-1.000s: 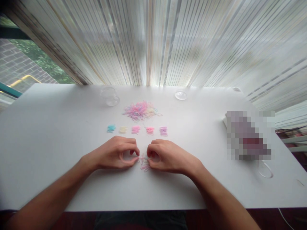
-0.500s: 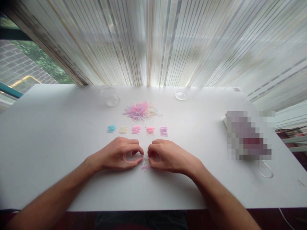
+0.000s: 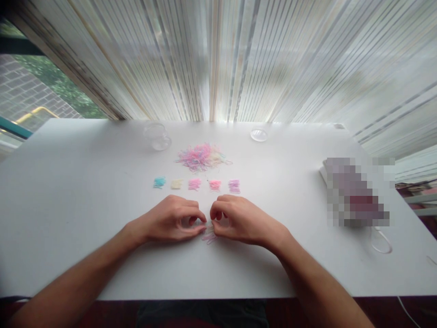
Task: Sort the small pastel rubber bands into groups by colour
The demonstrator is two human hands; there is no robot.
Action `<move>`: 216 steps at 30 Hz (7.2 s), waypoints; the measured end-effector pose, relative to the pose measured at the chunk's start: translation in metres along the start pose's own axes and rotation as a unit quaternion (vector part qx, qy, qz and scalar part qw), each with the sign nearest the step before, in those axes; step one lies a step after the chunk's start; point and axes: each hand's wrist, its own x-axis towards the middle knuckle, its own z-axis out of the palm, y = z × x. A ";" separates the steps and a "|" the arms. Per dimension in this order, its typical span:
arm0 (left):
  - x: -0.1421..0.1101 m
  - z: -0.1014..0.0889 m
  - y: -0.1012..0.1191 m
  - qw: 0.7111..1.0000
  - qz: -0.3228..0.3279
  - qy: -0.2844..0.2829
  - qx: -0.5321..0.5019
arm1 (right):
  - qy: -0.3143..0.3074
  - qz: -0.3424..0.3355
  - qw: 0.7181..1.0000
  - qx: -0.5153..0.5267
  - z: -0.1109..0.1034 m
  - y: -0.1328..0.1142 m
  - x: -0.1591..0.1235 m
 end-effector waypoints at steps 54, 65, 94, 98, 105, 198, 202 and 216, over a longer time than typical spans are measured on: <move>-0.029 -0.076 -0.046 0.958 -0.218 0.172 0.076 | 0.181 -0.047 0.980 -0.063 0.016 0.013 0.010; -0.048 -0.094 -0.067 0.940 -0.314 0.104 0.077 | 0.161 -0.054 0.983 -0.069 0.015 0.013 0.009; -0.001 -0.021 -0.006 0.998 -0.008 0.051 0.034 | 0.068 -0.017 0.996 -0.055 -0.002 0.010 0.001; -0.001 -0.014 0.003 1.000 -0.009 -0.017 0.010 | 0.022 -0.008 0.999 -0.024 -0.002 0.007 -0.002; -0.004 -0.018 0.002 0.999 -0.032 -0.039 0.008 | -0.018 -0.020 1.000 -0.016 0.012 0.003 0.000; -0.066 -0.078 -0.066 0.946 -0.295 0.113 -0.078 | 0.176 -0.091 0.980 0.009 0.019 0.020 0.021; -0.066 -0.076 -0.064 0.947 -0.295 0.115 -0.060 | 0.173 -0.082 0.981 0.017 0.020 0.021 0.021; -0.062 -0.073 -0.061 0.947 -0.287 0.144 -0.028 | 0.168 -0.081 0.982 0.003 0.018 0.022 0.019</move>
